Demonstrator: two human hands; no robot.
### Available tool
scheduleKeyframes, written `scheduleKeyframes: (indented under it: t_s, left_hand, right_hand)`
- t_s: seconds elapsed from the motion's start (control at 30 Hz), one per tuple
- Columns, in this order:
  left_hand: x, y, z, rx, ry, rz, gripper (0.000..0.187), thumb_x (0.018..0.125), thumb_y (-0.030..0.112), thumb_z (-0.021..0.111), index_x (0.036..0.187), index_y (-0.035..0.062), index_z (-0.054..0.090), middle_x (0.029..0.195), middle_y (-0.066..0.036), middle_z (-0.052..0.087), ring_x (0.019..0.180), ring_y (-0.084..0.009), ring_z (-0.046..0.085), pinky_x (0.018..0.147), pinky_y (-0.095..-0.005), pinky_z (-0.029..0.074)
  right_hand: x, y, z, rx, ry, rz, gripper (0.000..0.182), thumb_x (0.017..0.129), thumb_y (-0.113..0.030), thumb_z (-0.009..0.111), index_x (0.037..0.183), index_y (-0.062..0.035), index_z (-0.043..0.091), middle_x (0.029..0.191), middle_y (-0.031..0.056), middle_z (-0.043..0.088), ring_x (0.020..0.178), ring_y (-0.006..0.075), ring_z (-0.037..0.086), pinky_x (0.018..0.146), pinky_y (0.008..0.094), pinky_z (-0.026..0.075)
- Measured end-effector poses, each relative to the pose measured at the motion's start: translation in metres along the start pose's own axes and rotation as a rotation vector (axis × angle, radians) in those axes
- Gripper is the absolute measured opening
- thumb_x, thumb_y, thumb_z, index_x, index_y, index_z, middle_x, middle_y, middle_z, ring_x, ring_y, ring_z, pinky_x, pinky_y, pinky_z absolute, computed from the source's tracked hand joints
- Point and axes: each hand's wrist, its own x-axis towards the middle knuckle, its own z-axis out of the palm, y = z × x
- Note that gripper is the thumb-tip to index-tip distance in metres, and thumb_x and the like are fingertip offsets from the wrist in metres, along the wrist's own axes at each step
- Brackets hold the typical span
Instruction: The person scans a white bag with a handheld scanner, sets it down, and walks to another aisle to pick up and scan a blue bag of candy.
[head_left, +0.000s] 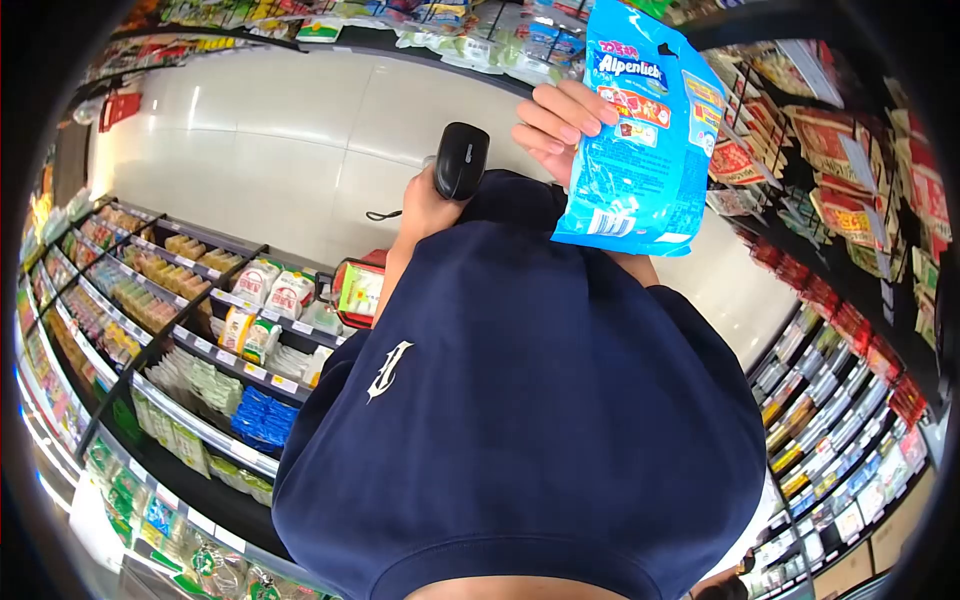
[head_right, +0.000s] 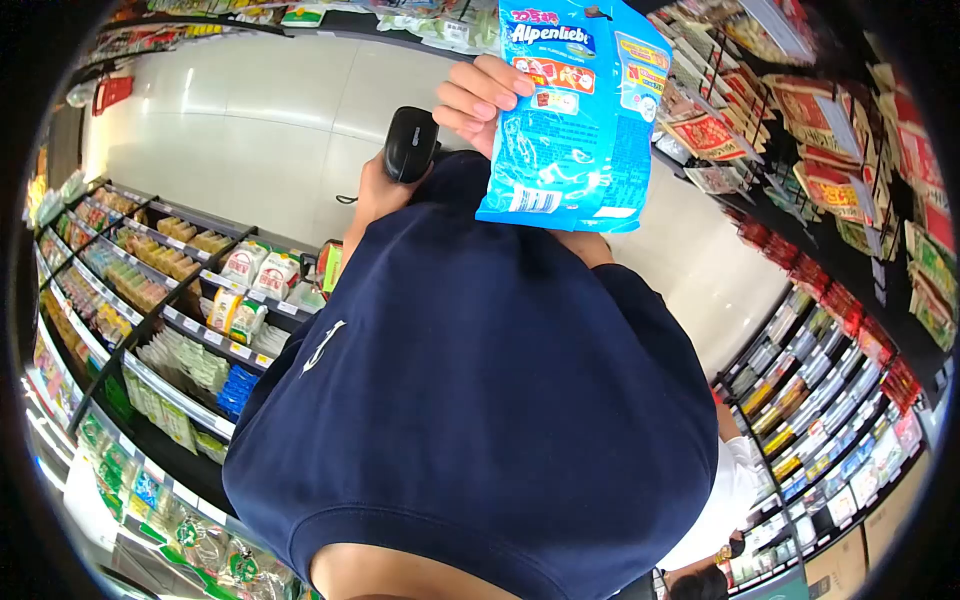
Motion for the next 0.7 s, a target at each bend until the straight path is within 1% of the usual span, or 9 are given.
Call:
scheduleKeyframes:
  t_s: [0.13, 0.2, 0.37, 0.4, 0.5, 0.53, 0.6, 0.7]
  left_hand:
    - [0.007, -0.009, -0.011, -0.066, 0.047, 0.007, 0.032, 0.078, 0.016, 0.077, 0.103, -0.0009, 0.067, 0.089, -0.014, 0.072, 0.083, -0.0199, 0.068, 0.076, -0.0326, 0.051]
    - [0.004, -0.014, -0.029, -0.110, 0.073, 0.006, 0.029, 0.074, 0.020, 0.076, 0.094, 0.0009, 0.065, 0.087, -0.020, 0.069, 0.085, -0.0381, 0.067, 0.074, -0.0396, 0.051]
    - [-0.002, -0.046, -0.054, -0.083, 0.118, 0.017, 0.031, 0.075, 0.017, 0.074, 0.101, 0.0044, 0.064, 0.089, -0.019, 0.069, 0.086, -0.0387, 0.066, 0.076, -0.0405, 0.051]
    - [-0.005, -0.053, -0.061, -0.079, 0.122, 0.029, 0.032, 0.075, 0.017, 0.073, 0.103, 0.0054, 0.064, 0.089, -0.019, 0.069, 0.087, -0.0387, 0.066, 0.076, -0.0409, 0.051]
    - [-0.011, -0.071, -0.080, -0.081, 0.153, -0.009, 0.034, 0.074, 0.016, 0.072, 0.106, 0.0063, 0.063, 0.088, -0.019, 0.068, 0.087, -0.0379, 0.065, 0.077, -0.0405, 0.051]
    - [-0.007, -0.070, -0.073, -0.080, 0.164, -0.028, 0.034, 0.074, 0.016, 0.072, 0.106, 0.0063, 0.063, 0.088, -0.019, 0.068, 0.087, -0.0379, 0.065, 0.077, -0.0405, 0.051]
    - [-0.012, -0.079, -0.086, -0.042, 0.185, -0.085, 0.035, 0.074, 0.015, 0.071, 0.107, 0.0067, 0.063, 0.089, -0.019, 0.068, 0.088, -0.0379, 0.065, 0.078, -0.0406, 0.050]
    - [-0.023, -0.085, -0.100, -0.138, 0.213, -0.130, 0.036, 0.075, 0.015, 0.070, 0.108, 0.0066, 0.063, 0.090, -0.019, 0.068, 0.089, -0.0378, 0.065, 0.079, -0.0409, 0.050]
  right_hand:
    - [0.022, 0.009, -0.011, -0.007, 0.039, 0.062, 0.019, 0.090, -0.017, 0.061, 0.071, -0.0176, 0.061, 0.072, -0.0053, 0.052, 0.075, 0.0093, 0.047, 0.069, 0.0231, 0.036]
    - [0.038, 0.024, -0.017, -0.002, 0.058, 0.098, 0.019, 0.089, -0.016, 0.061, 0.071, -0.0176, 0.061, 0.072, -0.0053, 0.053, 0.075, 0.0092, 0.047, 0.069, 0.0230, 0.036]
    - [0.071, 0.049, -0.033, -0.040, -0.003, 0.132, 0.018, 0.089, -0.016, 0.064, 0.071, -0.0176, 0.061, 0.073, -0.0057, 0.054, 0.075, 0.0086, 0.049, 0.068, 0.0226, 0.036]
    - [0.078, 0.058, -0.034, -0.038, 0.020, 0.141, 0.019, 0.090, -0.016, 0.063, 0.071, -0.0179, 0.061, 0.072, -0.0063, 0.054, 0.073, 0.0080, 0.049, 0.067, 0.0226, 0.036]
    - [0.098, 0.078, -0.045, 0.011, 0.008, 0.211, 0.021, 0.090, -0.014, 0.062, 0.070, -0.0184, 0.061, 0.070, -0.0068, 0.053, 0.071, 0.0077, 0.049, 0.067, 0.0225, 0.036]
    - [0.096, 0.069, -0.051, 0.021, 0.020, 0.218, 0.023, 0.090, -0.014, 0.061, 0.068, -0.0187, 0.060, 0.069, -0.0069, 0.053, 0.070, 0.0076, 0.048, 0.066, 0.0226, 0.036]
    - [0.110, 0.083, -0.062, 0.029, 0.013, 0.259, 0.024, 0.091, -0.014, 0.061, 0.067, -0.0187, 0.060, 0.069, -0.0069, 0.053, 0.070, 0.0076, 0.048, 0.066, 0.0227, 0.036]
    - [0.119, 0.098, -0.073, 0.032, 0.029, 0.328, 0.026, 0.092, -0.014, 0.059, 0.066, -0.0189, 0.059, 0.068, -0.0068, 0.053, 0.070, 0.0078, 0.048, 0.066, 0.0233, 0.036]
